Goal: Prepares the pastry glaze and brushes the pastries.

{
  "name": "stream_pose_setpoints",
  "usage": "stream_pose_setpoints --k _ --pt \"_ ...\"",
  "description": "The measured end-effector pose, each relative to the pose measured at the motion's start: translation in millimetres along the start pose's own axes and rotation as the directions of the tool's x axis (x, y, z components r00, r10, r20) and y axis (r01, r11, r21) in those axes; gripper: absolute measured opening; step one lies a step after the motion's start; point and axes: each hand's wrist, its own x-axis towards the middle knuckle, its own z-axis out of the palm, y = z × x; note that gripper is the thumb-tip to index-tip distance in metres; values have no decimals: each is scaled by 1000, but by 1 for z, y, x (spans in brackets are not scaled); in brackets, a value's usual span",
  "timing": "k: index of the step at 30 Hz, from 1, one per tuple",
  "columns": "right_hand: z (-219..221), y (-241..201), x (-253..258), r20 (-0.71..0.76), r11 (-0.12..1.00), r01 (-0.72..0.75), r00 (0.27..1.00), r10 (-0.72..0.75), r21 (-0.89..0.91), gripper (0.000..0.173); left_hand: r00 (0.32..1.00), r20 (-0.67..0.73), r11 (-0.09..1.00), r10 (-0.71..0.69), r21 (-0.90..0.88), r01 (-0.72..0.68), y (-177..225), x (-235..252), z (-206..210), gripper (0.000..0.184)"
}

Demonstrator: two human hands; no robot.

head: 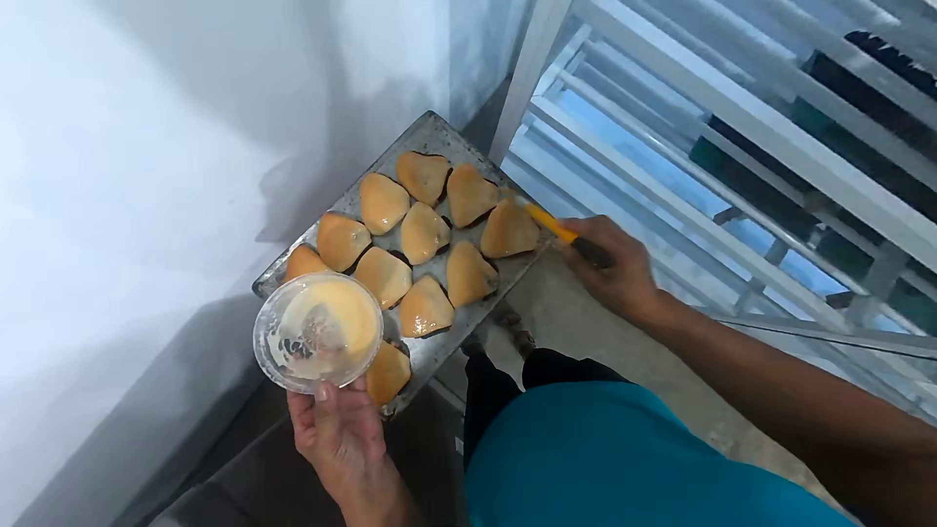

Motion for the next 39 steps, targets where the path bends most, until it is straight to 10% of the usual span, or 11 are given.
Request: stream_pose_setpoints --k 8,13,18,24,34,39 --pt "42 -8 -68 32 990 106 993 -110 91 27 999 10 999 -38 35 38 -8 -10 7 37" --pt "-15 10 -36 -48 996 40 998 -36 78 29 1000 21 1000 2 12 -2 -1 -18 11 39" --pt "-23 5 -14 237 968 -22 971 -39 249 26 996 -62 997 68 52 -65 9 -36 0 29" --pt "-8 22 91 683 907 -225 725 -88 356 16 986 -135 994 98 49 -92 17 -64 -28 41" --pt "21 8 139 461 953 65 864 -203 297 26 948 -281 988 152 31 -149 17 -103 -59 41" --pt "49 -47 103 649 862 92 619 -442 499 16 930 -322 984 176 28 -176 19 -109 -63 39"
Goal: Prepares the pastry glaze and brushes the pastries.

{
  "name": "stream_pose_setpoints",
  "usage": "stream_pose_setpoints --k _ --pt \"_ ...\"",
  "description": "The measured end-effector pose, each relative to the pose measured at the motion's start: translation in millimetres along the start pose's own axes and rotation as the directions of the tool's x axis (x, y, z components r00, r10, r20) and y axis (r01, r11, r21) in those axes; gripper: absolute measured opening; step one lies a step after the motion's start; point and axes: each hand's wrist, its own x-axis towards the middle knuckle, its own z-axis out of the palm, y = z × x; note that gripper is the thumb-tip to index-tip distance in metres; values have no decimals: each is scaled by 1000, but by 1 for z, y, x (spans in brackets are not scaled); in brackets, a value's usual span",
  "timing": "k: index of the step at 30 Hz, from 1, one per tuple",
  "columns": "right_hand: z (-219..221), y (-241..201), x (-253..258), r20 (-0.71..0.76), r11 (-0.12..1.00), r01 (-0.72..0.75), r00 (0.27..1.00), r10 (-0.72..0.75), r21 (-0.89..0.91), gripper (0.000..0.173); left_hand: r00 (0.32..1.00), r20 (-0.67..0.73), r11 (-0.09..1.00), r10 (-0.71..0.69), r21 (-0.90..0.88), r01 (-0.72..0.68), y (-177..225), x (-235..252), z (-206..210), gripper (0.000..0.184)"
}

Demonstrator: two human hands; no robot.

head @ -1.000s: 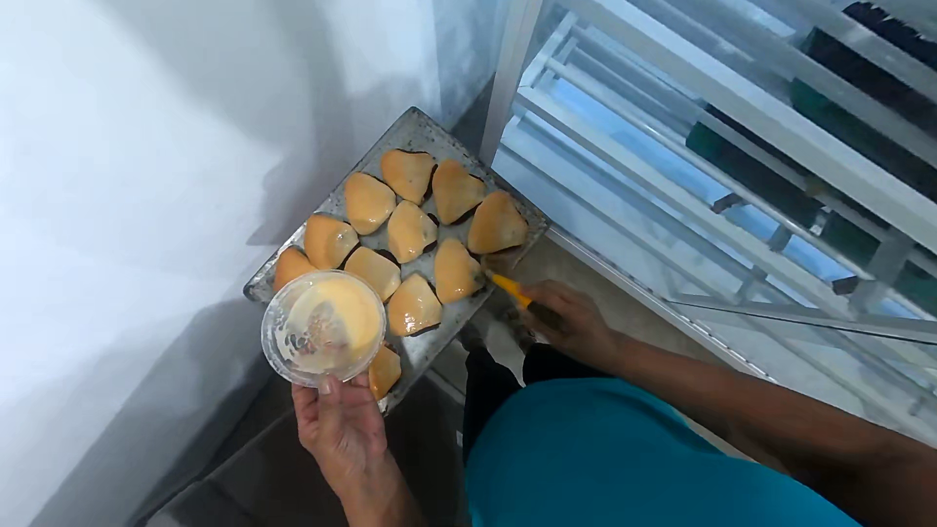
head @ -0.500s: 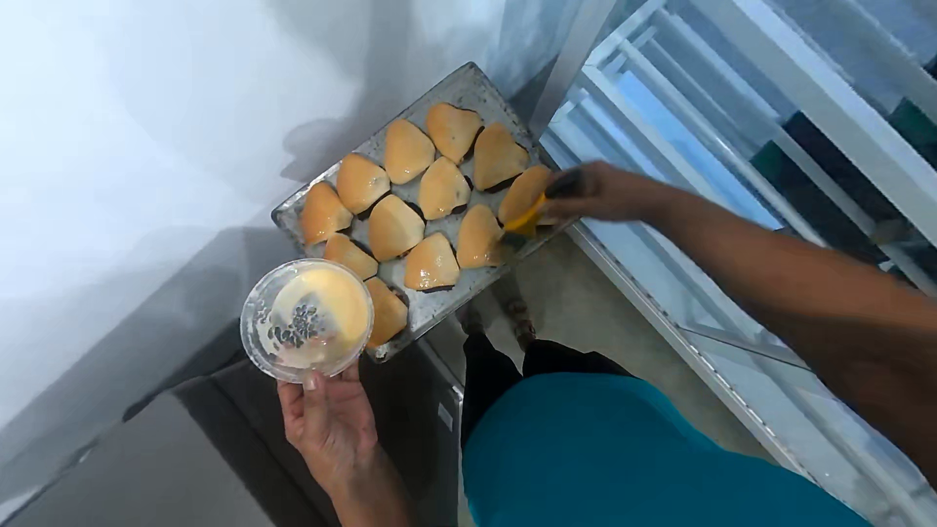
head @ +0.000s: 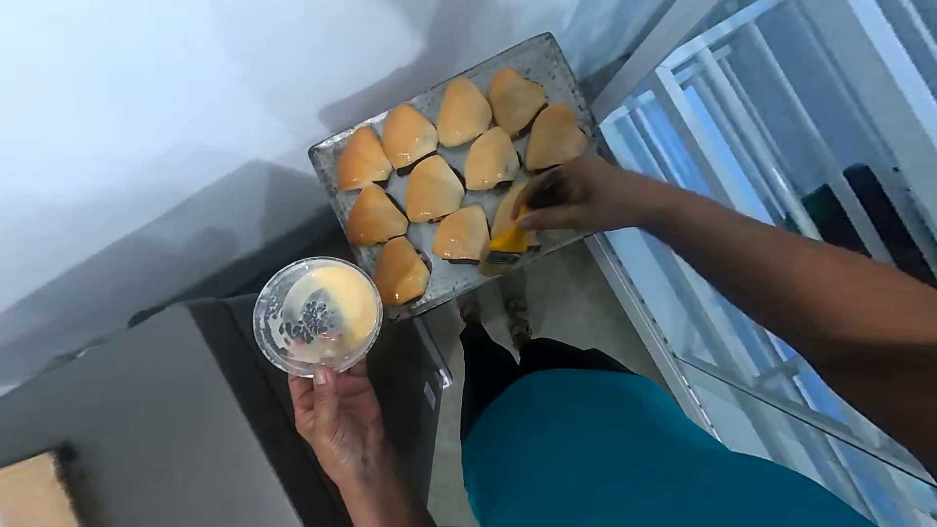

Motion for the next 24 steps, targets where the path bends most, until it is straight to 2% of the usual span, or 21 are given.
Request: stream_pose_setpoints --k 1,3,5,8,10,14,17,19,20,22,24 --pt "7 7 10 23 1000 13 1000 -13 -8 18 1000 -7 1000 3 -10 -3 1 -2 0 39" --pt "6 15 28 -53 999 2 999 -5 -47 20 1000 -18 999 15 -28 -15 6 -5 -2 44" --pt "1 4 35 -114 998 1 993 -9 -67 20 999 -39 999 29 -41 -31 10 -8 -9 50" --pt "19 -8 39 -8 998 38 999 -38 -50 18 996 -77 998 40 -37 -43 7 -8 -18 43" --pt "31 1 54 29 998 44 999 -43 -47 19 994 -103 998 40 -50 -46 7 -10 -17 39" --pt "29 -6 80 -146 996 67 986 -75 -63 21 990 -126 995 59 -67 -68 10 -10 -20 47" --pt "54 -26 83 -49 992 121 992 -119 39 19 987 -146 997 64 -43 -71 9 -8 -22 43" --pt "75 -19 92 42 987 150 987 -153 65 21 985 -159 996 64 -51 -73 9 -7 -22 42" --pt "79 -10 99 41 986 164 986 -165 27 22 984 -165 995 69 -60 -80 10 -7 -23 45" --pt "67 -3 109 -36 987 140 989 -143 -80 24 983 -166 994 78 -63 -90 13 -6 -27 52" --pt "48 -13 116 -136 993 61 988 -75 -105 23 980 -181 994 83 -51 -94 14 -4 -33 51"
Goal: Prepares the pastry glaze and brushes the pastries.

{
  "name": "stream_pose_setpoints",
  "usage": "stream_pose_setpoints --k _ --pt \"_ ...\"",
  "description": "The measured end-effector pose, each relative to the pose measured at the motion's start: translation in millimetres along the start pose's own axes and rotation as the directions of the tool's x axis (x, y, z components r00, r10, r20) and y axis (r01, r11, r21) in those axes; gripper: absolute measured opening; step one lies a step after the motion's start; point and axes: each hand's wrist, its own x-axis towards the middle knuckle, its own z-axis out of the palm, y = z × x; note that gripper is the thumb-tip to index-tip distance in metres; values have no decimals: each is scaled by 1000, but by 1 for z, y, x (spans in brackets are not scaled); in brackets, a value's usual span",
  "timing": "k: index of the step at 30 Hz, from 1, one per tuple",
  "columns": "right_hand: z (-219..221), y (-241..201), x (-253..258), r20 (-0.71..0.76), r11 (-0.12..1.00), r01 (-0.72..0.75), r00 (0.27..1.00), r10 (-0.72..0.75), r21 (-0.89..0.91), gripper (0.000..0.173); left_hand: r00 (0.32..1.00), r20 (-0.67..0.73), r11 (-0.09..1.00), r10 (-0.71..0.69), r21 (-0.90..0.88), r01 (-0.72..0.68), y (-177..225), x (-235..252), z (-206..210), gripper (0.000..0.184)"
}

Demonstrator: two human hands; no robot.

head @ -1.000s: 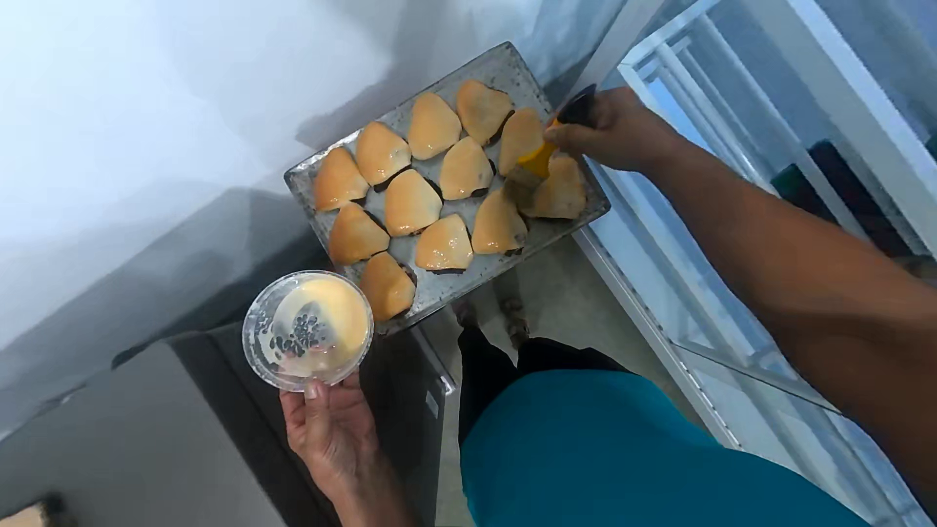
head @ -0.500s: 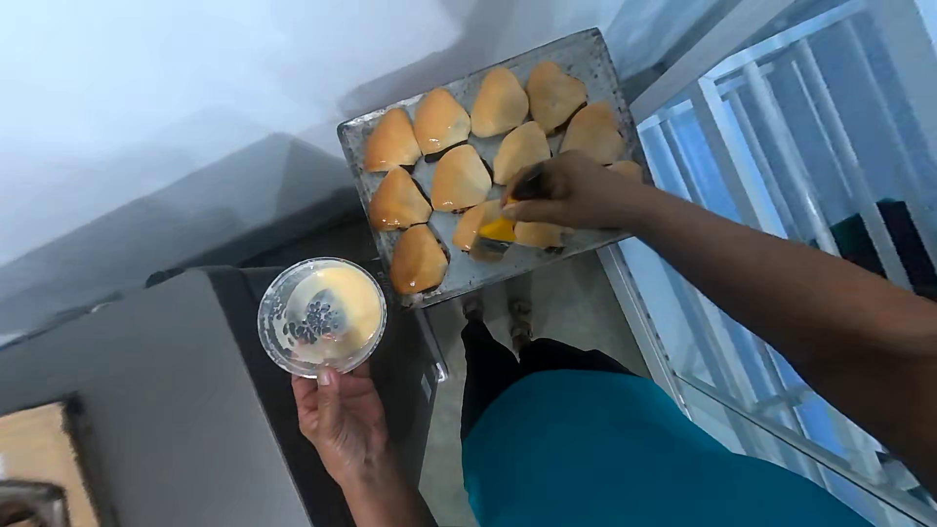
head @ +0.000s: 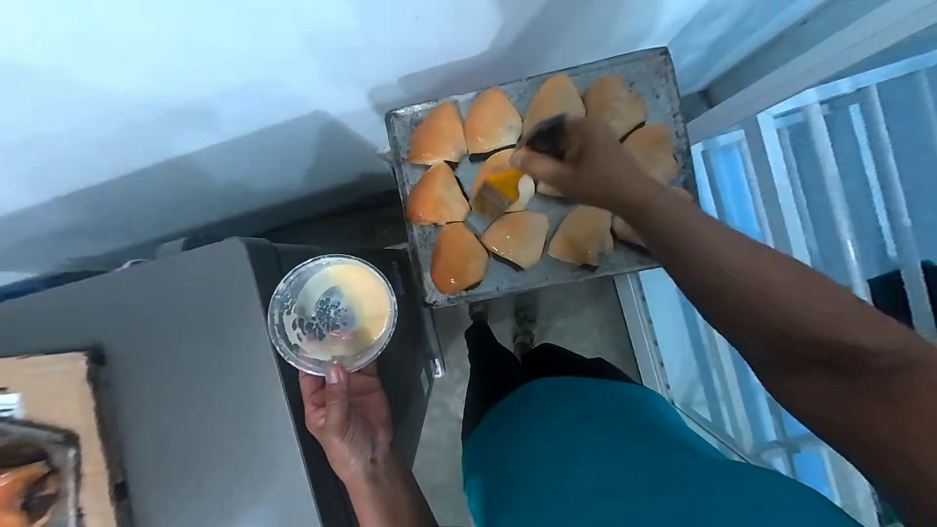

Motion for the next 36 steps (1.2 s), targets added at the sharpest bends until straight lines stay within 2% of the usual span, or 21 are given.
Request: stream_pose_setpoints --k 3,5,8,11,15,17,19,21,23,26,29,33,36 --pt "6 -18 15 -97 989 -67 992 81 135 19 999 -36 1000 -7 16 8 -3 4 0 41" --pt "29 -16 26 -69 978 -77 993 92 196 21 999 -41 1000 -19 5 19 -5 6 4 43" --pt "34 1 41 -129 994 -56 989 68 88 29 999 -37 1000 -21 -20 21 -4 13 9 53" --pt "23 -14 55 -215 991 -100 970 117 88 25 999 -35 999 -32 -33 31 -7 20 7 50" --pt "71 -33 69 4 988 -97 995 97 119 27 998 -46 999 -49 -27 48 -6 30 8 52" --pt "77 -23 82 26 981 -173 985 171 87 31 998 -35 998 -46 -39 45 -2 34 6 55" --pt "62 -13 94 -60 969 -230 970 236 94 33 999 -23 999 -43 -34 42 0 40 2 56" --pt "46 -17 103 -153 958 -239 953 262 156 26 998 -27 999 -52 -14 52 -3 44 -1 53" --pt "40 -22 108 -155 943 -245 947 283 226 22 997 -32 997 -71 20 72 -7 46 -1 51" --pt "28 -2 106 -110 944 -304 942 317 126 27 997 -25 996 -79 26 80 -6 50 6 51" --pt "-5 6 87 -178 953 -302 938 297 -6 30 997 -4 997 -77 16 77 -7 56 8 48" --pt "-30 15 81 -313 947 -313 894 319 71 24 994 15 994 -107 37 106 -15 62 14 48" --pt "-43 32 64 -320 929 -370 879 355 14 37 991 34 991 -131 42 130 -21 60 26 49"
